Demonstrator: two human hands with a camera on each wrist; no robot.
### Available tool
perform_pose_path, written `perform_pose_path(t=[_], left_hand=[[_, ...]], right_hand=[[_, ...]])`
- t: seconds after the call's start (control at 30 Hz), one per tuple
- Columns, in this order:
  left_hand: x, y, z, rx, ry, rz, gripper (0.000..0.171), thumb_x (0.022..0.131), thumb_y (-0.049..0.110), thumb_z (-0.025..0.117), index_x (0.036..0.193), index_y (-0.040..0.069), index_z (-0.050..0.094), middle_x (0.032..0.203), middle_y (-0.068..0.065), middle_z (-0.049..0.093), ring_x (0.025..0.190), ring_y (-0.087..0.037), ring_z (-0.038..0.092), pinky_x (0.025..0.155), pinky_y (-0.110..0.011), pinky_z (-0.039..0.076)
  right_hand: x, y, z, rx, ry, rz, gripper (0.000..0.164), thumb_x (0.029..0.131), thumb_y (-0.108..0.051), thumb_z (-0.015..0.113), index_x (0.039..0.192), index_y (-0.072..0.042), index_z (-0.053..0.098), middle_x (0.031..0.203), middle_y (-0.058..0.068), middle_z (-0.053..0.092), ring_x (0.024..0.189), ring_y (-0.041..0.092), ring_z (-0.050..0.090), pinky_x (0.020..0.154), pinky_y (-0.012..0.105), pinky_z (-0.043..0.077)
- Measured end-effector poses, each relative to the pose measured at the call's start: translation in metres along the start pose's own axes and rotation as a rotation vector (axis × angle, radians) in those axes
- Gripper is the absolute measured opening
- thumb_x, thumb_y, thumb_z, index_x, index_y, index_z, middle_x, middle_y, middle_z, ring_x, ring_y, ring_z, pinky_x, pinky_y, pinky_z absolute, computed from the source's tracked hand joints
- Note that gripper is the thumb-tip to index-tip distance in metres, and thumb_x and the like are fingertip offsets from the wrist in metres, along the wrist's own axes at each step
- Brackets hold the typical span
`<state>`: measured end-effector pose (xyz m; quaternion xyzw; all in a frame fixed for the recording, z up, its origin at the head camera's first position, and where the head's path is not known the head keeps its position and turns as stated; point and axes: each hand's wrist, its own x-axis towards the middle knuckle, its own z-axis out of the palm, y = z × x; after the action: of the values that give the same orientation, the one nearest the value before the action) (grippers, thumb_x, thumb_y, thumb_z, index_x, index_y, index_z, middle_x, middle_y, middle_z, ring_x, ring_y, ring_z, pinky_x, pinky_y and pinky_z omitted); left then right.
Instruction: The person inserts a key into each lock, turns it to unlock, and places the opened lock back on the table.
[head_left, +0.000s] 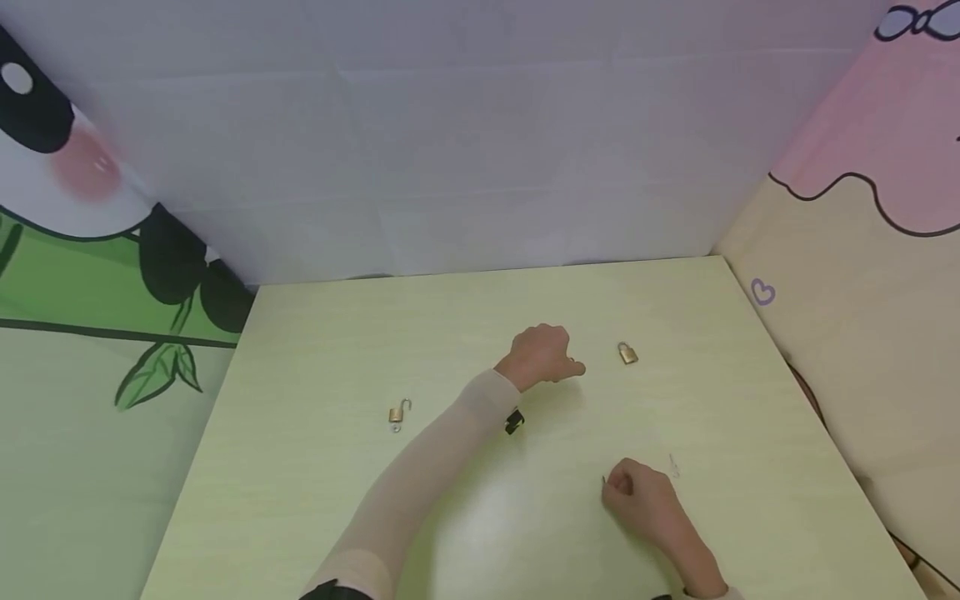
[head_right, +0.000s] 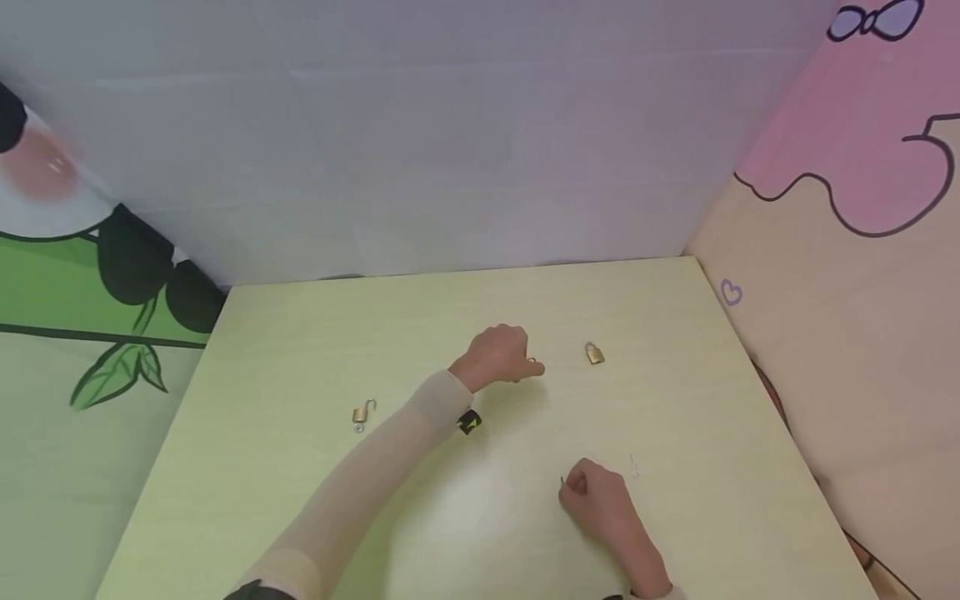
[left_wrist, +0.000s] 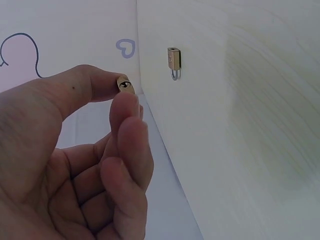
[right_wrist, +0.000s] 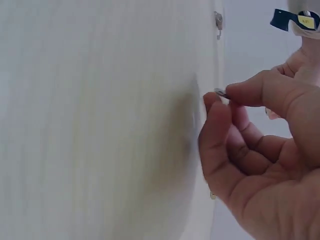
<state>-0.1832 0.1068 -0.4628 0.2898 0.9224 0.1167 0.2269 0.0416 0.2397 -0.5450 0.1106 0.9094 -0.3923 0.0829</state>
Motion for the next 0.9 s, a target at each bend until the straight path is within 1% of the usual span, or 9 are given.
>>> perform_pose_path(t=[0.1,0.23,0.33,0.4,0.5,0.57,0.7,0.83,0.9], left_hand=[[0.0,-0.001,0.001,-0.005,0.002,0.003,0.041,0.089,0.045,0.067,0.063,0.013,0.066,0.051,0.005,0.059,0.042,-0.007,0.038,0.041,-0.023,0.027],[0.0,-0.002,0.001,-0.009,0.007,0.009,0.04,0.089,0.045,0.067,0.064,0.013,0.066,0.051,0.005,0.06,0.042,-0.006,0.037,0.04,-0.023,0.027],[-0.001,-0.002,0.001,-0.009,0.012,0.004,0.04,0.088,0.045,0.067,0.064,0.014,0.065,0.051,0.005,0.059,0.042,-0.006,0.037,0.04,-0.023,0.028],[-0.001,-0.003,0.001,-0.008,0.015,0.001,0.039,0.088,0.045,0.067,0.064,0.014,0.064,0.051,0.005,0.058,0.043,-0.006,0.036,0.041,-0.022,0.028],[-0.003,-0.003,0.001,-0.004,0.02,0.0,0.039,0.088,0.044,0.067,0.064,0.014,0.064,0.051,0.005,0.057,0.042,-0.006,0.036,0.04,-0.022,0.027],[-0.005,-0.002,0.0,-0.002,0.022,0.002,0.039,0.089,0.044,0.067,0.064,0.014,0.063,0.05,0.005,0.057,0.042,-0.006,0.035,0.041,-0.022,0.027],[-0.01,0.0,-0.002,0.0,0.022,0.001,0.039,0.088,0.043,0.068,0.062,0.015,0.059,0.048,0.006,0.051,0.042,-0.006,0.033,0.041,-0.022,0.026],[-0.014,0.001,-0.001,-0.004,0.03,0.005,0.04,0.087,0.042,0.068,0.061,0.015,0.054,0.047,0.007,0.042,0.042,-0.006,0.03,0.041,-0.022,0.025],[-0.015,0.001,0.0,-0.005,0.037,0.007,0.041,0.087,0.042,0.068,0.06,0.016,0.052,0.046,0.008,0.041,0.042,-0.006,0.03,0.041,-0.022,0.024]], right_hand=[[0.004,0.0,-0.003,0.101,-0.018,0.014,0.007,0.089,-0.008,0.071,0.085,-0.011,0.066,0.071,-0.005,0.062,0.062,0.012,0.058,0.059,0.027,0.046],[0.01,-0.001,-0.004,0.268,-0.048,0.036,0.007,0.092,-0.014,0.072,0.091,-0.008,0.068,0.069,0.002,0.066,0.063,0.019,0.063,0.063,0.029,0.046],[0.015,-0.003,-0.004,0.355,-0.038,0.025,0.013,0.093,-0.018,0.072,0.095,-0.006,0.068,0.071,0.006,0.067,0.066,0.022,0.065,0.069,0.029,0.047],[0.018,-0.005,-0.004,0.397,-0.016,0.009,0.015,0.094,-0.018,0.072,0.096,-0.004,0.068,0.075,0.008,0.069,0.068,0.023,0.066,0.071,0.029,0.049],[0.023,-0.01,-0.004,0.455,0.008,-0.013,0.016,0.094,-0.016,0.071,0.097,-0.001,0.067,0.08,0.011,0.07,0.069,0.024,0.068,0.071,0.029,0.053],[0.027,-0.013,-0.005,0.474,0.019,-0.025,0.016,0.094,-0.015,0.071,0.097,0.0,0.067,0.082,0.013,0.07,0.069,0.025,0.068,0.071,0.03,0.054],[0.034,-0.019,-0.007,0.491,0.019,-0.055,0.017,0.095,-0.016,0.07,0.098,0.0,0.068,0.085,0.016,0.071,0.071,0.027,0.069,0.071,0.033,0.055],[0.042,-0.025,-0.011,0.524,0.009,-0.081,0.018,0.095,-0.016,0.07,0.097,0.002,0.069,0.089,0.021,0.071,0.073,0.033,0.069,0.073,0.036,0.056],[0.047,-0.029,-0.014,0.539,0.002,-0.09,0.017,0.095,-0.015,0.07,0.097,0.002,0.068,0.091,0.023,0.07,0.074,0.034,0.069,0.074,0.038,0.057]])
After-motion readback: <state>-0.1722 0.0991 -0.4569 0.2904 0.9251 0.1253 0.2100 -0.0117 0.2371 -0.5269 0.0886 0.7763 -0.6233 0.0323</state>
